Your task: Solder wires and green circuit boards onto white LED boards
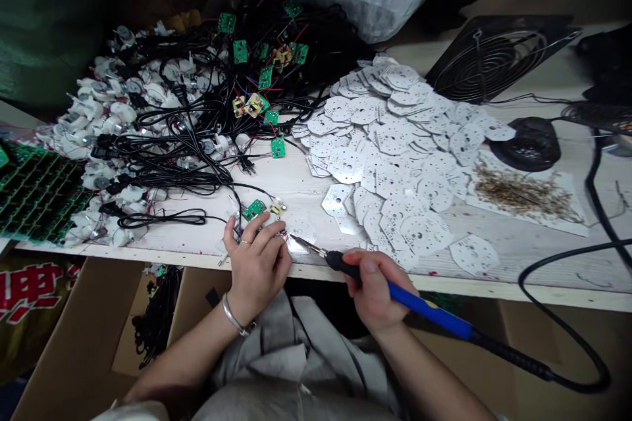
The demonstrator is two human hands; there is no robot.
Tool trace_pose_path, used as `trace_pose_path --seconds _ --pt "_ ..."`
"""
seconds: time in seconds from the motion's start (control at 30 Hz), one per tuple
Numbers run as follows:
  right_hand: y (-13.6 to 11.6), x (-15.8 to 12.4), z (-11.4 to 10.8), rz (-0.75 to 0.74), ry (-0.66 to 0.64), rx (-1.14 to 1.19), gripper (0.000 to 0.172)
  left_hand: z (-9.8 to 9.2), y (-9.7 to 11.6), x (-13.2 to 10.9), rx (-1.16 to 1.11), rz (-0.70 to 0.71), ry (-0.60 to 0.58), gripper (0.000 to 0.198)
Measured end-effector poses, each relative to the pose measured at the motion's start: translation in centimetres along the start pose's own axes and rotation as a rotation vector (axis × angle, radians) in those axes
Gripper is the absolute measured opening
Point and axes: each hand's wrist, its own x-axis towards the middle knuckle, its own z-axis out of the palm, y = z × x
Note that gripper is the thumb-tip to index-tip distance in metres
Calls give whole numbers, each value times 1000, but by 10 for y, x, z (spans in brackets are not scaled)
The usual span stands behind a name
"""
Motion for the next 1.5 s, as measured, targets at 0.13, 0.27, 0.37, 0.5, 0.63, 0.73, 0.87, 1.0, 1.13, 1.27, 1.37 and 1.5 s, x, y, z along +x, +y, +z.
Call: trace_pose_path --seconds 0.13,0.27,0.37,0.5,0.63,0.73,0.87,1.0,1.13,1.27,1.37,1.5 --pt "-3 1 0 -1 -12 1 36 -1 0 0 -9 -15 -12 9" --pt "-5 2 -2 -19 -56 2 35 -1 -1 -1 -11 -11 -19 9" --pt "-5 2 -3 -32 -78 -21 36 -1 -2 -2 -9 -11 -27 10" --pt "-4 1 -3 -39 -73 -30 36 -1 -2 -2 -3 -1 -36 9" --pt "-1 0 -2 -35 -10 2 34 -2 -1 -1 1 -5 -25 10" --pt "0 0 -2 -33 -3 25 33 -2 -1 -1 -2 -9 -30 10" --pt "2 -1 -2 -28 -14 20 34 -1 -1 -1 6 -1 -26 10" --pt "3 -1 -2 -29 -33 9 35 -2 -2 -1 12 8 -30 9" --pt "1 0 -2 -7 -49 20 36 -2 -2 -1 13 9 -43 9" --pt "-3 2 -2 -15 -58 26 35 -2 -1 -2 8 9 -33 9" --pt "-5 4 -3 -26 -63 21 33 -2 -1 -2 9 5 -37 10" --pt "-8 6 -3 -32 -111 29 31 -2 -1 -2 18 8 -44 9"
